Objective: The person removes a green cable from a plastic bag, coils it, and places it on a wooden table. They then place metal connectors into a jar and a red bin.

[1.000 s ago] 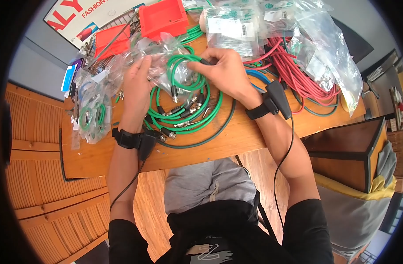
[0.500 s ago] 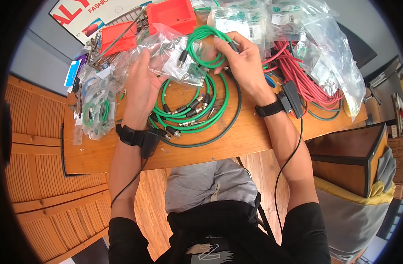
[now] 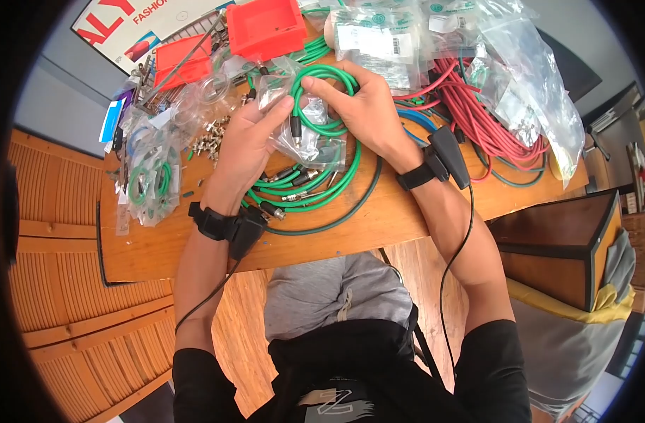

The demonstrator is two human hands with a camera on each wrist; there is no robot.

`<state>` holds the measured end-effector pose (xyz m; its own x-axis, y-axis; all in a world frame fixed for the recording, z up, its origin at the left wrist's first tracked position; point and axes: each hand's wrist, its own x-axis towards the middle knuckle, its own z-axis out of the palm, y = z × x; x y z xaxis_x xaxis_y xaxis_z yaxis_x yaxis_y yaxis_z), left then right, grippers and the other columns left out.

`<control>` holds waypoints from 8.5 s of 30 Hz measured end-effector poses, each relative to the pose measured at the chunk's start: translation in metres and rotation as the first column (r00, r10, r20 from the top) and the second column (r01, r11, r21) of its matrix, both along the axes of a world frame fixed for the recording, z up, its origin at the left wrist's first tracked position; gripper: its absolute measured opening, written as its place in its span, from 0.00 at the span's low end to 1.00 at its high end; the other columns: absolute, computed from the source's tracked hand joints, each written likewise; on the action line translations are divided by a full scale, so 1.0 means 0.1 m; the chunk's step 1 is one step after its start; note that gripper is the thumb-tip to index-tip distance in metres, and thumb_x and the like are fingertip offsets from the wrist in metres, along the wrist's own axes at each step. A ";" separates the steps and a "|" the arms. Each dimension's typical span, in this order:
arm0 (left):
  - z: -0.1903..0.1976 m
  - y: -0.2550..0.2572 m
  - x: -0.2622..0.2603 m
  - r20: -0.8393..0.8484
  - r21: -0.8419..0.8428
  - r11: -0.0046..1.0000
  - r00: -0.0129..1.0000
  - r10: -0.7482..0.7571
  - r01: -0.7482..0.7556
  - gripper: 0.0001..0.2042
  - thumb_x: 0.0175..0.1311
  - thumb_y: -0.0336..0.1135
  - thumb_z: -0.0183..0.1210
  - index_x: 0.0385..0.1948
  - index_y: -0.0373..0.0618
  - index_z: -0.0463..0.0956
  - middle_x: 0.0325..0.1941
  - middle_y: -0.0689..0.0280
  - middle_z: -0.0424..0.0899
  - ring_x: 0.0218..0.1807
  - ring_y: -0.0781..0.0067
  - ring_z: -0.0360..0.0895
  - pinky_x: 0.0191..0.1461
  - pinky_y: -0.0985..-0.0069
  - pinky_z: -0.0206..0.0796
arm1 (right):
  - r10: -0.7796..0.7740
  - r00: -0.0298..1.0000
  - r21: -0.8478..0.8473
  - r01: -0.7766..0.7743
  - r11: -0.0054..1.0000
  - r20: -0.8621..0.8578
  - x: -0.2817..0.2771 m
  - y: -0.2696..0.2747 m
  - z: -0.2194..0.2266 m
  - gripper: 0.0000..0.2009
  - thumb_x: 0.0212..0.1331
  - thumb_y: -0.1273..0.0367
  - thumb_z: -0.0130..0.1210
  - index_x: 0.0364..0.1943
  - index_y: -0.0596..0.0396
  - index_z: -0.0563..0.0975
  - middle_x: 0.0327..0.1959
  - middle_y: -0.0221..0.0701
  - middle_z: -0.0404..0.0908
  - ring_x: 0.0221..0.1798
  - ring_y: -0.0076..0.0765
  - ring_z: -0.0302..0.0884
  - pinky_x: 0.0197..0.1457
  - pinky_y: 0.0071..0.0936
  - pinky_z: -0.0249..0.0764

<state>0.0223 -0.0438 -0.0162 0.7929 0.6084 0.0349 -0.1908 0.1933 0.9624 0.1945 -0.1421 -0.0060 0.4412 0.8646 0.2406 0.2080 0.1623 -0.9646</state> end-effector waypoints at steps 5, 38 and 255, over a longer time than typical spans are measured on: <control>0.03 -0.01 0.00 0.101 -0.186 0.982 0.995 0.026 -0.006 0.18 0.79 0.39 0.50 0.60 0.35 0.71 0.53 0.61 0.83 0.50 0.72 0.83 0.54 0.70 0.78 | -0.029 0.999 -0.005 0.029 1.000 -0.025 0.04 0.04 -0.07 0.16 0.67 0.57 0.64 0.41 0.57 0.86 0.18 0.20 0.72 0.19 0.14 0.68 0.18 0.19 0.63; 0.12 0.29 1.62 -0.352 0.787 0.597 0.681 0.642 -0.156 0.22 0.52 0.36 0.72 0.45 0.32 0.79 0.42 0.50 0.87 0.46 0.53 0.85 0.51 0.62 0.75 | -0.085 0.786 0.205 0.262 0.943 -0.613 0.85 -0.22 0.25 0.23 0.69 0.48 0.58 0.27 0.54 0.73 0.12 0.21 0.58 0.12 0.21 0.56 0.11 0.24 0.53; 0.62 1.34 -2.23 -0.445 0.347 0.818 0.687 0.575 -0.460 0.26 0.57 0.37 0.73 0.53 0.30 0.76 0.49 0.53 0.86 0.45 0.68 0.86 0.48 0.74 0.80 | -0.096 0.973 -0.113 0.121 0.986 0.209 0.07 -0.02 -0.04 0.13 0.68 0.65 0.62 0.47 0.63 0.84 0.32 0.25 0.85 0.36 0.15 0.77 0.41 0.17 0.73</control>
